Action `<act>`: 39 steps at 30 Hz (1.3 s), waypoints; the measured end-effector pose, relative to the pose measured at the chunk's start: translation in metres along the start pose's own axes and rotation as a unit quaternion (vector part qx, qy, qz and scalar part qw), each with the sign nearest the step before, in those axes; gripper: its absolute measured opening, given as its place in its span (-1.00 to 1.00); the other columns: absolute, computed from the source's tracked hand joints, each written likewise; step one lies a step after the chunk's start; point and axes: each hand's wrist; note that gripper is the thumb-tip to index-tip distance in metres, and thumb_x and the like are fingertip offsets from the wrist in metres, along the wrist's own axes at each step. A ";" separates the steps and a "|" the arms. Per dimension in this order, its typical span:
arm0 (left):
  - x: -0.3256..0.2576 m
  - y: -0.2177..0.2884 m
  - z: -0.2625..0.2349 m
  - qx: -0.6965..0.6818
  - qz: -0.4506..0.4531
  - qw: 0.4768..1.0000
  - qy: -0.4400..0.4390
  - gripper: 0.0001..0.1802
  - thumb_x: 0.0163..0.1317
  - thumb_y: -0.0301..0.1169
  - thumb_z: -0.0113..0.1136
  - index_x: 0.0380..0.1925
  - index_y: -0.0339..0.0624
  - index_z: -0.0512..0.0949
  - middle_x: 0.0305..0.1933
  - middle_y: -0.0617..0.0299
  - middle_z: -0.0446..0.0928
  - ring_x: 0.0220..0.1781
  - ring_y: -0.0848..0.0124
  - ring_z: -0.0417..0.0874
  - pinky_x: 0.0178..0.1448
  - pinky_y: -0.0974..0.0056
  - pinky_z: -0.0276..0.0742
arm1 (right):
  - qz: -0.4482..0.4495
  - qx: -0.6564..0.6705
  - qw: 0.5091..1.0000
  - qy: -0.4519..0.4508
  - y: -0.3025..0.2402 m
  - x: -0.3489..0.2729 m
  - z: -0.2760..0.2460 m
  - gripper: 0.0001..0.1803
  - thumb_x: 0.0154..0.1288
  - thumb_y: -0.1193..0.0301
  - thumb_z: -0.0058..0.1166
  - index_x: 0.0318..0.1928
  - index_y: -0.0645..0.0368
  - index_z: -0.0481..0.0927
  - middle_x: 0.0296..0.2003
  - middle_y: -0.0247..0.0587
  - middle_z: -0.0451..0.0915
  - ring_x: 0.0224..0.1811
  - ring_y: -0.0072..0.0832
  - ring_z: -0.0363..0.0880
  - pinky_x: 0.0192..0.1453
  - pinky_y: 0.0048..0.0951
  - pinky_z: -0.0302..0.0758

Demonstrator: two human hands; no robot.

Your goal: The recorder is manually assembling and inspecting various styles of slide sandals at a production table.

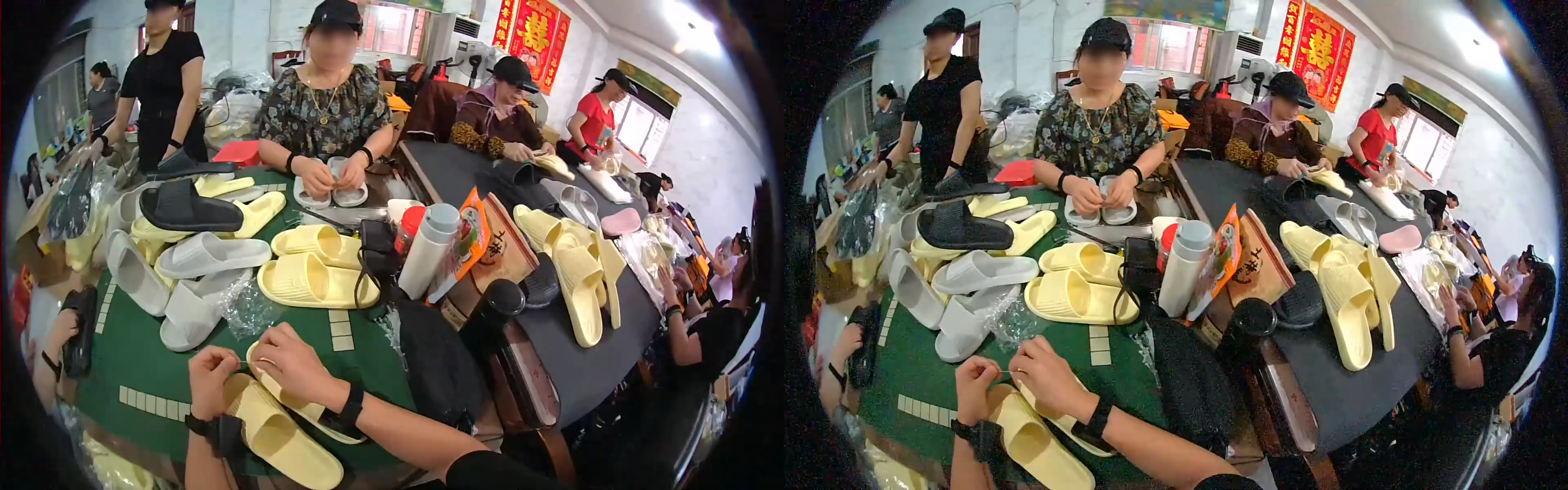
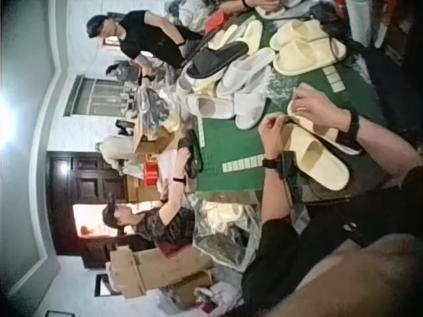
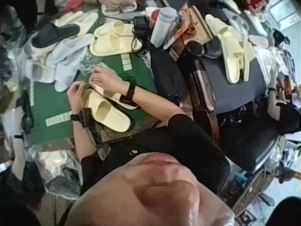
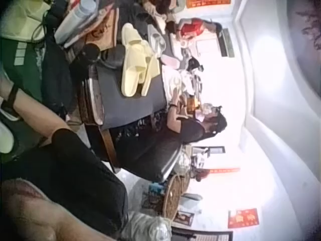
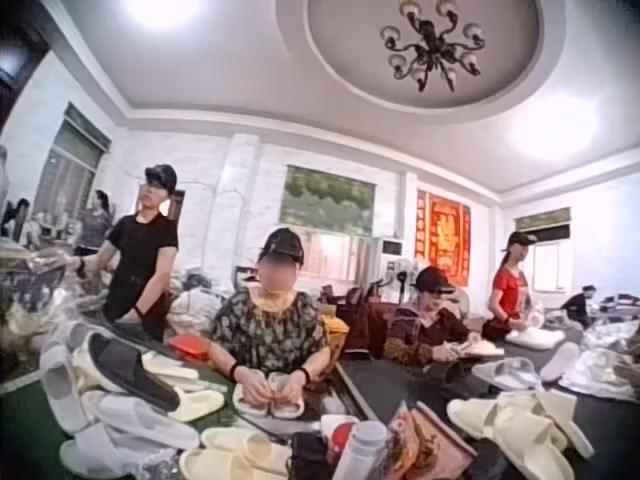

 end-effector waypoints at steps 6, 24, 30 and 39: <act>-0.011 0.007 -0.013 -0.009 0.018 1.000 -0.001 -0.97 0.15 -0.65 0.21 -0.41 -0.35 0.55 -0.36 0.21 0.61 -0.32 0.50 0.58 -0.16 0.40 0.53 | -0.014 -0.004 1.000 0.004 -0.014 0.007 0.002 -0.90 0.13 0.49 0.18 -0.31 0.12 0.58 -0.28 -0.28 0.43 -0.09 -0.26 0.41 -0.06 -0.29 0.47; 0.006 -0.001 0.002 0.055 0.025 0.998 -0.030 -0.92 0.09 -0.60 0.30 -0.38 -0.29 0.63 -0.38 0.27 0.64 -0.35 0.58 0.58 -0.22 0.44 0.51 | 0.022 -0.061 0.997 -0.052 0.002 0.001 -0.011 -0.94 0.17 0.46 0.15 -0.32 0.12 0.59 -0.34 -0.25 0.51 -0.18 -0.21 0.46 -0.12 -0.25 0.47; 0.000 -0.004 -0.012 0.102 0.067 0.992 0.003 -0.97 0.04 -0.63 0.21 -0.49 -0.33 0.56 -0.41 0.25 0.57 -0.36 0.51 0.52 -0.24 0.38 0.45 | -0.016 0.022 0.999 -0.019 0.015 -0.003 0.022 -0.92 0.08 0.50 0.11 -0.38 0.13 0.49 -0.34 -0.19 0.43 -0.12 -0.16 0.41 -0.09 -0.22 0.45; 0.001 -0.009 -0.015 0.128 0.056 0.987 -0.074 -0.92 0.27 -0.49 0.19 -0.32 -0.30 0.58 -0.25 0.21 0.61 -0.22 0.39 0.56 -0.05 0.29 0.50 | -0.007 0.003 1.000 0.014 0.010 -0.010 0.009 -0.91 0.09 0.52 0.10 -0.41 0.15 0.44 -0.39 -0.26 0.39 -0.15 -0.24 0.38 -0.18 -0.26 0.44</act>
Point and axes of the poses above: each hand's wrist, its own x-axis towards the middle knuckle, its own z-axis out of the palm, y = z × x
